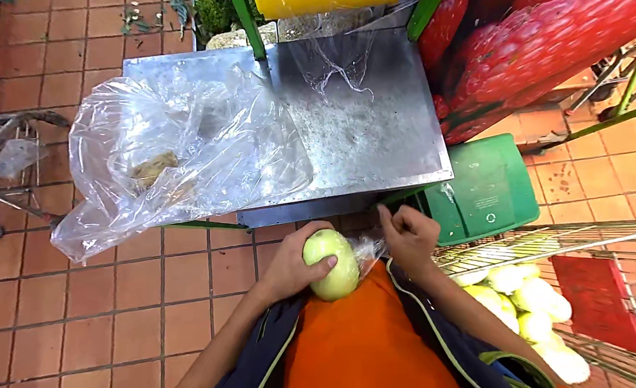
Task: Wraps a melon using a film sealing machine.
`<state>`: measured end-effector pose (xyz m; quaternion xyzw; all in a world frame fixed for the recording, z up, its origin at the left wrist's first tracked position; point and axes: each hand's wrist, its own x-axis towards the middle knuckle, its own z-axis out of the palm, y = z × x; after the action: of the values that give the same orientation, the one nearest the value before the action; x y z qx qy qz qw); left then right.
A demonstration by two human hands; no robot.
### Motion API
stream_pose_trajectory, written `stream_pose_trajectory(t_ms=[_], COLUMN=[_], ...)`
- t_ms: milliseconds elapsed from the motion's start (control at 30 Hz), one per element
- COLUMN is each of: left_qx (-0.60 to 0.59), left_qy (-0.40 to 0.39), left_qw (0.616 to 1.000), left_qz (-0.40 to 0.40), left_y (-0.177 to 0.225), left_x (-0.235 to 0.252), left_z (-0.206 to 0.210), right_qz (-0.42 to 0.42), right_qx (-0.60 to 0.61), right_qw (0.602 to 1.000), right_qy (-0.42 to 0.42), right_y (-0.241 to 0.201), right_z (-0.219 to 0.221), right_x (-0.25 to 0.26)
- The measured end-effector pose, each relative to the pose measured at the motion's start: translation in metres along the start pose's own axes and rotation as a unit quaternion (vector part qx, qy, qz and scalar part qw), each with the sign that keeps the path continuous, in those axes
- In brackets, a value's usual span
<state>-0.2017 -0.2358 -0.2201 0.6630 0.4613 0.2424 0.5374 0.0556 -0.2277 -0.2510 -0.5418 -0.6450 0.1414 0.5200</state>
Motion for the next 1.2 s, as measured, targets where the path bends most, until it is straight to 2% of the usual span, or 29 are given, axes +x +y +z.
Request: stream_pose_trajectory(t_ms=[67,100,167,233,300,367,400,433,500,567,633,700,767,800,867,933,1000,1067,1200], left_qx=[-0.008,-0.007,0.000,-0.001,-0.008,-0.008,-0.001,0.016,0.043,0.043,0.015,-0.013,-0.038,-0.045,-0.048,-0.028,-0.015,-0.066,-0.137], left_qy=[0.009,0.013,0.012,0.028,0.061,0.078,0.073,0.065,0.056,0.073,0.080,0.082,0.068,0.058,0.030,0.012,-0.015,-0.029,0.004], left_qw=[0.997,0.996,0.998,0.999,0.998,0.997,0.997,0.998,0.997,0.996,0.997,0.996,0.993,0.991,0.991,0.992,0.993,0.993,0.988], left_qz=[0.074,0.084,0.062,0.024,-0.003,-0.014,-0.017,-0.022,-0.033,-0.023,-0.009,0.027,0.089,0.108,0.121,0.125,0.116,0.094,0.067], left_y=[-0.002,-0.003,-0.005,-0.008,-0.011,-0.013,-0.011,-0.007,0.003,0.005,0.002,-0.003,-0.005,-0.004,-0.001,0.000,-0.002,-0.009,-0.025], left_x=[-0.001,-0.001,-0.001,-0.006,-0.005,-0.004,-0.004,-0.004,-0.001,0.002,0.003,0.002,-0.001,-0.002,-0.001,-0.001,-0.001,-0.004,-0.012], left_z=[-0.002,-0.003,-0.005,-0.009,-0.015,-0.017,-0.018,-0.020,-0.022,-0.017,-0.011,-0.008,-0.007,-0.008,-0.015,-0.025,-0.039,-0.047,-0.047], right_qz=[0.005,0.046,0.196,0.310,0.329,0.303,0.276,0.230,0.083,-0.040,-0.072,-0.005,0.129,0.167,0.137,0.092,0.069,0.105,0.249], right_qx=[-0.020,0.004,0.101,0.175,0.198,0.194,0.181,0.159,0.093,0.002,-0.056,-0.080,-0.066,-0.043,0.017,0.127,0.197,0.209,0.234], right_qw=[0.997,0.997,0.974,0.912,0.858,0.834,0.847,0.883,0.963,0.993,0.995,0.997,0.987,0.978,0.964,0.925,0.881,0.845,0.766], right_qy=[0.073,0.066,-0.046,-0.205,-0.341,-0.418,-0.416,-0.376,-0.237,-0.109,-0.031,-0.012,-0.072,-0.115,-0.227,-0.345,-0.425,-0.482,-0.544], right_y=[0.033,0.039,0.031,0.015,0.000,-0.020,-0.033,-0.044,-0.047,-0.033,-0.016,0.007,0.028,0.033,0.028,0.012,0.001,-0.003,0.005], right_z=[0.030,0.043,0.056,0.047,0.025,0.006,0.001,0.000,0.001,0.005,0.015,0.032,0.052,0.062,0.080,0.088,0.084,0.076,0.053], right_x=[0.008,0.012,0.019,0.026,0.030,0.027,0.023,0.017,0.011,0.012,0.010,0.007,0.005,0.003,-0.002,-0.005,-0.005,0.000,0.004])
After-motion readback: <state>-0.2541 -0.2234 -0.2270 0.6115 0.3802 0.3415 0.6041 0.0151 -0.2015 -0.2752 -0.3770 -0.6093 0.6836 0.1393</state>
